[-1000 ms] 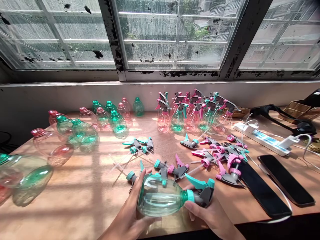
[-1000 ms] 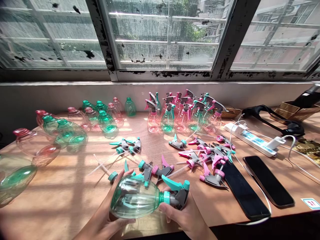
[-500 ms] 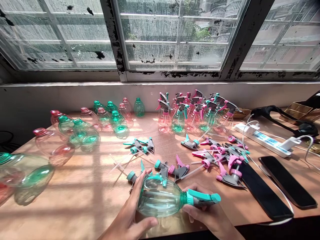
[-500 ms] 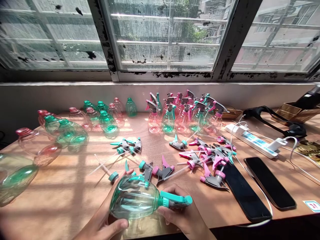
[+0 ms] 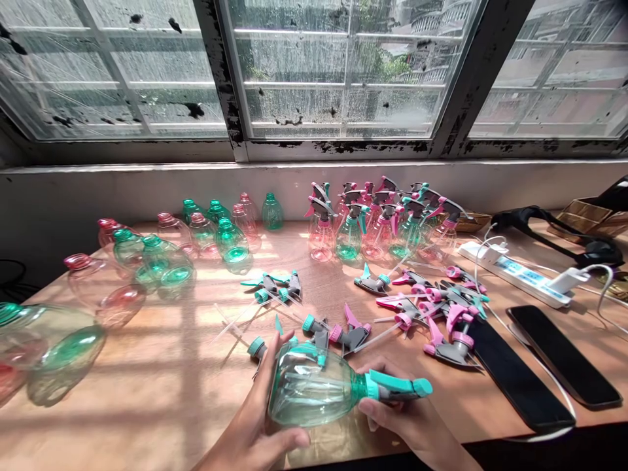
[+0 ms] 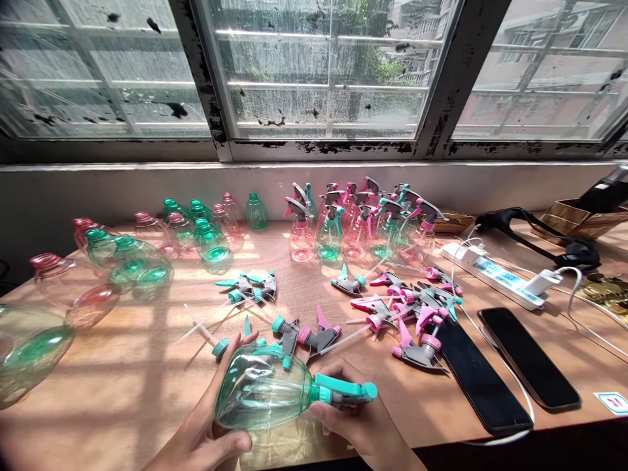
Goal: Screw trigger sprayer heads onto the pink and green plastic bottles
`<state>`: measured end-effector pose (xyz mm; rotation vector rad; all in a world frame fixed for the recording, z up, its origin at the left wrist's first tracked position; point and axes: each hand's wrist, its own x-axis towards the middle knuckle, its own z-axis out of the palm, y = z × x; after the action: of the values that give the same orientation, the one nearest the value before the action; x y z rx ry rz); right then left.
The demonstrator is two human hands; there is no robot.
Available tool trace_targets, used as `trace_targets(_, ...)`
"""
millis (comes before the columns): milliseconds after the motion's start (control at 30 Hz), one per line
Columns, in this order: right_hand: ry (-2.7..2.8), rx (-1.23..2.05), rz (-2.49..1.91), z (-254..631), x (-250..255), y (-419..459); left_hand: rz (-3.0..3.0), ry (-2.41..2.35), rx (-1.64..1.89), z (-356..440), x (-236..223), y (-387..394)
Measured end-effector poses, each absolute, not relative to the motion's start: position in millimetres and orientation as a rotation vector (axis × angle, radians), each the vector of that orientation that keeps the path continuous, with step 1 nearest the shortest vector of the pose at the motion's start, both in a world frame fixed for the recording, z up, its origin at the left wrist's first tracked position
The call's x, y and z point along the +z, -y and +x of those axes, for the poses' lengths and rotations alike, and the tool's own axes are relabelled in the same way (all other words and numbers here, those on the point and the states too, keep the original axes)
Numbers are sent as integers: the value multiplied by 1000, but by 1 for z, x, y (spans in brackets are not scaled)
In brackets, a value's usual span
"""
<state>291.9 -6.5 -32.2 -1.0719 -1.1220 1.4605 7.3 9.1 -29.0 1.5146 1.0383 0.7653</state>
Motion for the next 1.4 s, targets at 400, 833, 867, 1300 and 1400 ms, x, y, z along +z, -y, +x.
trace_targets(400,1057,1461,-1062,290,-31,6,1576,-1155,744,6,-40,-12)
trace_targets(833,1076,1425,-1133,288,-30,8,1520,-1075,789,14,-29,-13)
trace_targets(867,1079,1426,-1133,288,-30,8,1528,-1064,805,14,-30,-13)
trace_targets(1300,1148,1459,-1108,290,-27,7,1639,-1061,748,4,-43,-14)
trace_targets(1400,1107,1447,-1128,288,-27,7,1665,-1105,770,9,-42,-14)
